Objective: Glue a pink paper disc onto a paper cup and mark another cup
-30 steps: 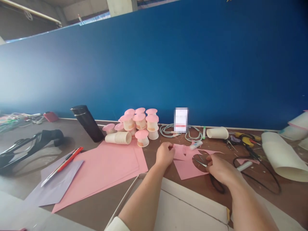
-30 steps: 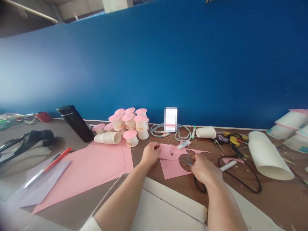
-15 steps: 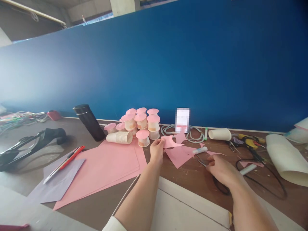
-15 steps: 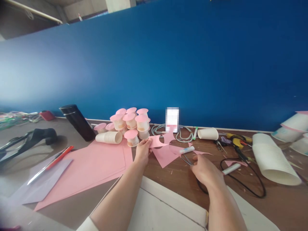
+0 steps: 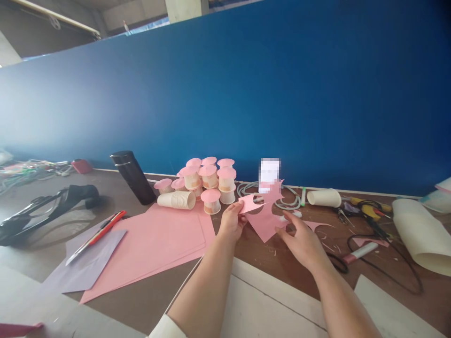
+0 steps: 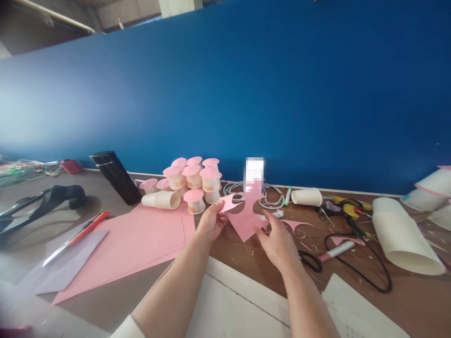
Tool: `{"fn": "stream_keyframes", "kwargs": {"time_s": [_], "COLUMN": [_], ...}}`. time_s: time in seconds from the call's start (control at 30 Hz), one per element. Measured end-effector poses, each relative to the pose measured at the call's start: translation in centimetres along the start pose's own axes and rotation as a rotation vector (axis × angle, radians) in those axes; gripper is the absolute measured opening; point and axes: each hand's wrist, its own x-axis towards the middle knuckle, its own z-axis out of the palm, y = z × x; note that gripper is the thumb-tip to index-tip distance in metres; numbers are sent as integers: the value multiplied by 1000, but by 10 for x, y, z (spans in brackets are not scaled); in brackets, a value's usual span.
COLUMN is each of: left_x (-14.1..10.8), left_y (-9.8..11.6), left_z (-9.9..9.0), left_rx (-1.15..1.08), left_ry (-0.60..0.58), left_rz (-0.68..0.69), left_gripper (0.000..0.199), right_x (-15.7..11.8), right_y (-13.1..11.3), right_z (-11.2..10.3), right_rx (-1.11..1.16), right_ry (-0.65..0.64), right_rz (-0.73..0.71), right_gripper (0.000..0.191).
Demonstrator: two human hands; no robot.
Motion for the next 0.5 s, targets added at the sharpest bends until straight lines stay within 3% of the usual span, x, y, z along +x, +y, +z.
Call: {"fn": "stream_keyframes", "kwargs": {"time_s": [0.13,0.23,0.33,0.5], "left_x": [-4,-5,-6,-6], "left_y": [4,6,7,8], "left_z": [1,1,2,4], "left_rx": [-66,-100,-132,-127], "left_ry": [-143,-214,-188,-72], "left_rz": [-116,-167,-147,-96], "left_gripper": [14,14,10,3], "right_x": [4,5,4,2], "right_y": [4,6,4,2], "right_z": [9,7,1,-4], "right_rx": [103,193,257,384], "right_ry": [-13,-57,-87,-52], "right_rz": [9,20,44,117], "right_gripper": [66,52,39,33]}}
